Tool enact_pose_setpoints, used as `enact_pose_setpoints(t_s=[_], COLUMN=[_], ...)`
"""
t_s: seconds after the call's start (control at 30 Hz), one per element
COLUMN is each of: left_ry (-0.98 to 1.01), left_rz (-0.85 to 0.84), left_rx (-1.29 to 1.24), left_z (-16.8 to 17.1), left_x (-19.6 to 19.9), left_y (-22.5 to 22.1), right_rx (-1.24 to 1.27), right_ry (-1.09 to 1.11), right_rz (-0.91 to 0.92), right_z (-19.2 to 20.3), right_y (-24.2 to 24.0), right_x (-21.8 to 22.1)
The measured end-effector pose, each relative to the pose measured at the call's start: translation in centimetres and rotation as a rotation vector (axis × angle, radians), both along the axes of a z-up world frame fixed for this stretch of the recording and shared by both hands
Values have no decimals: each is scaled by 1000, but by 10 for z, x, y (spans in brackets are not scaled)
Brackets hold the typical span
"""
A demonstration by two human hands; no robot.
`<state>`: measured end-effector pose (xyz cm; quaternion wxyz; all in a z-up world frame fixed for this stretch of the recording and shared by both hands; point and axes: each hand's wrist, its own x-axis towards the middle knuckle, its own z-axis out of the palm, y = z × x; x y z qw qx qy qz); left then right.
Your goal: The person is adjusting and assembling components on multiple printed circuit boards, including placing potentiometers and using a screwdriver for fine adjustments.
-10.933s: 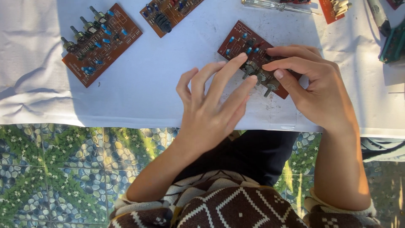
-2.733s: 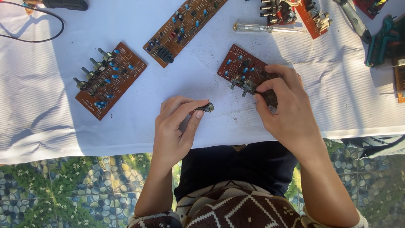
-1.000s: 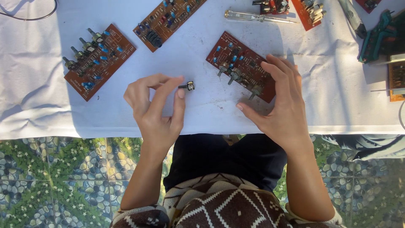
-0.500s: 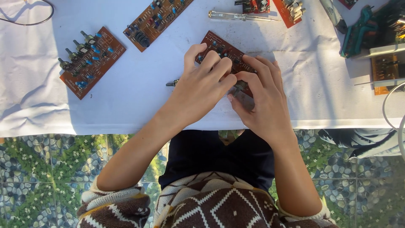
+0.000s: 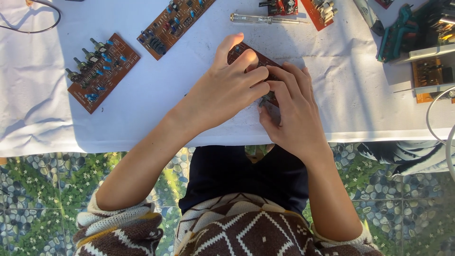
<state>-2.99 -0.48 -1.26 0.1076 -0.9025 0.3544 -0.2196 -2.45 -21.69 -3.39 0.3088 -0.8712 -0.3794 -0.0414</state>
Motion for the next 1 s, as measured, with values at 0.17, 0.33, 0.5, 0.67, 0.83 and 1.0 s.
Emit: enact_pose_setpoints(t_s=[0.17, 0.33, 0.5, 0.67, 0.83, 1.0], left_ry=[78, 52, -32, -92, -72, -46], left_rz=[-83, -121, -141, -142, -163, -175], left_rx=[4, 33, 97, 208, 198, 213], left_z=[4, 7, 9, 13, 9, 12], left_x=[10, 13, 16, 19, 22, 24], left_y=[-1, 0, -2, -1, 0, -1], right_rx=[29, 35, -2, -4, -6, -5], right_ry=[3, 31, 39, 13, 32, 40], right_rz=[59, 51, 28, 25, 6, 9], right_z=[1, 4, 3, -1, 0, 0], right_y=[-2, -1, -1, -2, -1, -1], right_x=[2, 0, 0, 2, 2, 2])
